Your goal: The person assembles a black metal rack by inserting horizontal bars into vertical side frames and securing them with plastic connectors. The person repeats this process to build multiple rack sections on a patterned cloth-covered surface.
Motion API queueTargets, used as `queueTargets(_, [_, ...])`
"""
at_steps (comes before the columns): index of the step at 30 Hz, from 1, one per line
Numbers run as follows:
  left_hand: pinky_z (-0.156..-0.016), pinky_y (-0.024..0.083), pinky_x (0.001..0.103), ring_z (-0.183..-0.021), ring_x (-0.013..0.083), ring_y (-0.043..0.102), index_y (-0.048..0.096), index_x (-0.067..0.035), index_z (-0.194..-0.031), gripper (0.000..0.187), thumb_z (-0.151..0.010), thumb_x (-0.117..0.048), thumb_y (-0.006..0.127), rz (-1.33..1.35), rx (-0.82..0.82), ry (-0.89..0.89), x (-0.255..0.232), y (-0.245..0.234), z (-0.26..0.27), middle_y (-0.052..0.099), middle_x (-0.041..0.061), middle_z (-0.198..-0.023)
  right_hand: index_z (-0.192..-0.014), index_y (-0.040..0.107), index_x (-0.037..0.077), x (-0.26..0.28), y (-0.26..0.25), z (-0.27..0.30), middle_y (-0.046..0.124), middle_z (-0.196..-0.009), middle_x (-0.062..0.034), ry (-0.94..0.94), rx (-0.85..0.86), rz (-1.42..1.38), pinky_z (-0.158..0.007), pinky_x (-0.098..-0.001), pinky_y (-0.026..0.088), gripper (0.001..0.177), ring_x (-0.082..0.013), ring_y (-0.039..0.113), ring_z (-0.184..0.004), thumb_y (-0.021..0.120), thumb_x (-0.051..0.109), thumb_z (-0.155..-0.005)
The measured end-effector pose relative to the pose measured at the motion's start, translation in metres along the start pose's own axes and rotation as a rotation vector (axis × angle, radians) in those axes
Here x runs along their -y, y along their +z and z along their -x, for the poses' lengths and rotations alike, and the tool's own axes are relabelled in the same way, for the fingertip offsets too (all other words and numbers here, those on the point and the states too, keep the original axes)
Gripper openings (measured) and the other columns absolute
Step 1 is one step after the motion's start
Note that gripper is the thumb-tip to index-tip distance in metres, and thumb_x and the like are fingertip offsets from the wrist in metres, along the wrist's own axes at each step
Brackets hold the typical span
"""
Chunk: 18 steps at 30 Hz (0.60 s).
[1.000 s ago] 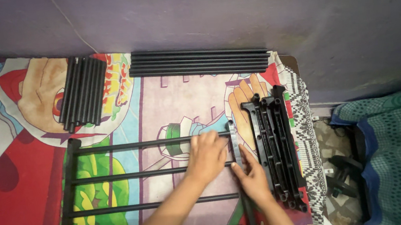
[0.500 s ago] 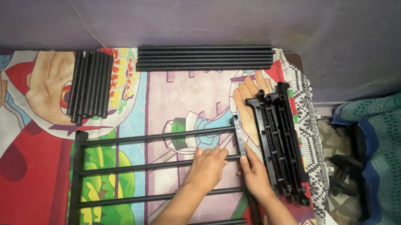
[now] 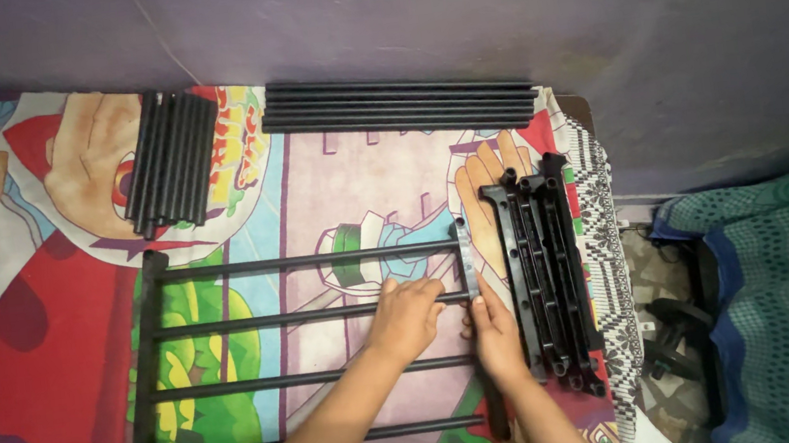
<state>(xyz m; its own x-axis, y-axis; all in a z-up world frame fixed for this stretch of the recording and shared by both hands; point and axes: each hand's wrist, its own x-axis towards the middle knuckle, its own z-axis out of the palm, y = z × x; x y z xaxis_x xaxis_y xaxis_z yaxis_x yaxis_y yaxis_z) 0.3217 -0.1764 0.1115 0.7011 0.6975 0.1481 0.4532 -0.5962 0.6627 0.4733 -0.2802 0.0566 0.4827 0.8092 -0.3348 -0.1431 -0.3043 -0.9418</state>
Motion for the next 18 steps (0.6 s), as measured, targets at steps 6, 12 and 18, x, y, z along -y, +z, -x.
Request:
queueTargets(6, [-0.086,0.041,0.046,-0.091,0.0305,0.067,0.067,-0.009,-0.090,0.009,-0.084,-0.013,0.073,0.048,0.025,-0.013,0.005,0.003,-0.005,0.072,0.010,-0.090,-0.156,0.043,0.017,0.014,0.008,0.007,0.057,-0.086,0.0002,-0.032,-0.072,0.200,-0.061,-0.0263,0.054,0.052,-0.0082,0.054,-0.069,0.044,0.022,-0.105])
queueTargets(12, [-0.087,0.042,0.046,-0.093,0.0310,0.067,0.070,-0.009,-0.091,0.010,-0.083,-0.013,0.074,0.074,0.027,-0.063,0.001,0.007,-0.006,0.072,0.010,-0.091,-0.157,0.044,0.018,0.013,0.010,0.007,0.057,-0.081,-0.0032,0.002,-0.105,0.316,-0.060,-0.0269,0.051,0.052,-0.0102,0.053,-0.066,0.042,0.023,-0.106])
queueTargets(18, [-0.088,0.041,0.046,-0.101,0.0297,0.058,0.071,-0.008,-0.107,0.025,-0.083,-0.016,0.074,-0.097,-0.147,0.064,-0.033,-0.001,0.005,0.064,0.009,-0.101,-0.155,0.045,0.013,0.005,-0.010,0.000,0.066,-0.112,-0.0043,0.131,0.040,-0.143,-0.082,-0.0272,0.055,0.051,-0.0126,0.064,-0.090,0.043,0.024,-0.105])
